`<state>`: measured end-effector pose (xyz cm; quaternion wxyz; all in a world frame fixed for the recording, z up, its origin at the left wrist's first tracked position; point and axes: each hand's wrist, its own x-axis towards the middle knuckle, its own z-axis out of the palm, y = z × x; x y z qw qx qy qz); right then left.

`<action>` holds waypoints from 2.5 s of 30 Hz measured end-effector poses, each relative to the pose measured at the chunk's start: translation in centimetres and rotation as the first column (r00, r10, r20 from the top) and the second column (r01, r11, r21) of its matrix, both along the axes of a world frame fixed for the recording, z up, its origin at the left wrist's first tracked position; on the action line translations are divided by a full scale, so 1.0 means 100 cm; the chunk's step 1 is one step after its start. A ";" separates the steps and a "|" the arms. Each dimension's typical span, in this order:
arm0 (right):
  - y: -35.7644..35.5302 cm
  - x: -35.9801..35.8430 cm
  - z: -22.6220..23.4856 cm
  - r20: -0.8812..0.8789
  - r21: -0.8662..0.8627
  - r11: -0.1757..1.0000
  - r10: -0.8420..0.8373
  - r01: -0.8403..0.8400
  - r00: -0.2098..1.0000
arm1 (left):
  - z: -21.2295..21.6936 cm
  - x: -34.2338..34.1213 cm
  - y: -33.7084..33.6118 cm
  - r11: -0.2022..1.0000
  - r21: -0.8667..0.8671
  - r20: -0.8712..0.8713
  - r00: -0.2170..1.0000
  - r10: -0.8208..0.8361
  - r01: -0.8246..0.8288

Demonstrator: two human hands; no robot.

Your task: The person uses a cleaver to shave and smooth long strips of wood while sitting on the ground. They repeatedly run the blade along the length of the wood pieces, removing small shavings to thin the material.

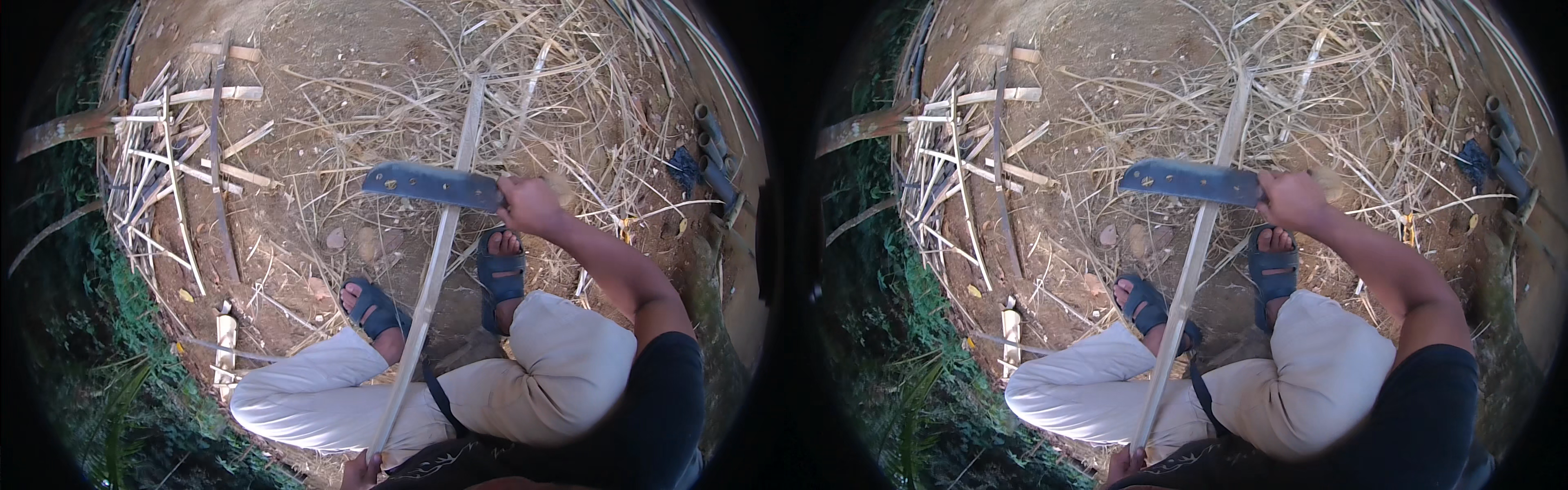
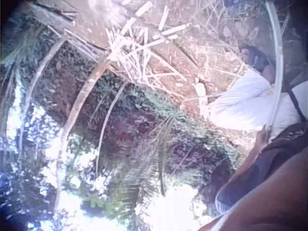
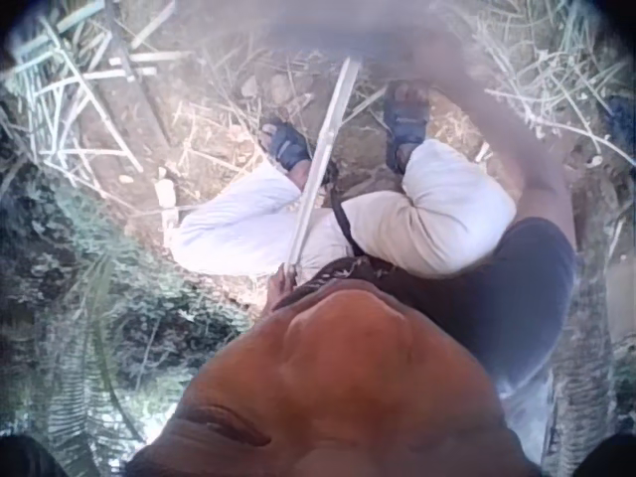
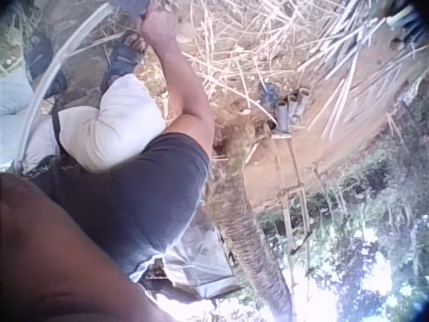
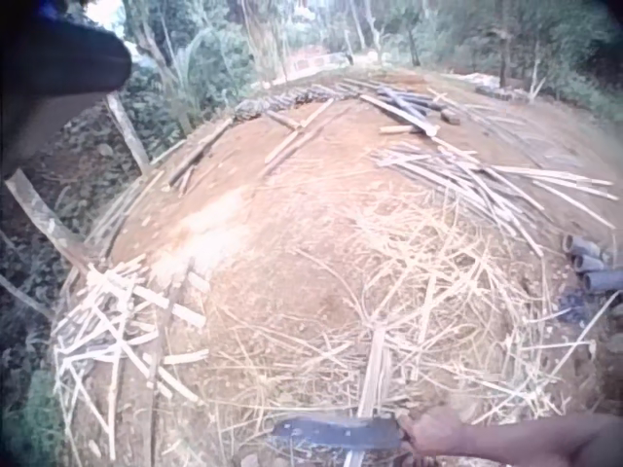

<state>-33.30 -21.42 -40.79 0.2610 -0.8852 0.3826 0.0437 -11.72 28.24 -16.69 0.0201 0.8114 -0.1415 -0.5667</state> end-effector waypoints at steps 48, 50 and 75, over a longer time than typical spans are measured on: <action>0.067 -0.018 0.024 0.303 -0.052 0.969 0.246 -0.242 0.921 | -0.165 -0.041 -0.209 0.799 -0.518 0.405 0.910 -0.083 0.304; 0.079 -0.030 0.014 0.335 -0.073 0.959 0.282 -0.273 0.899 | -0.159 -0.040 -0.221 0.875 -0.483 0.084 0.996 0.017 0.026; -0.044 -0.062 -0.010 -0.178 0.041 0.902 -0.417 0.430 0.892 | -0.078 0.008 -0.141 0.760 0.226 -0.691 0.450 0.566 -0.609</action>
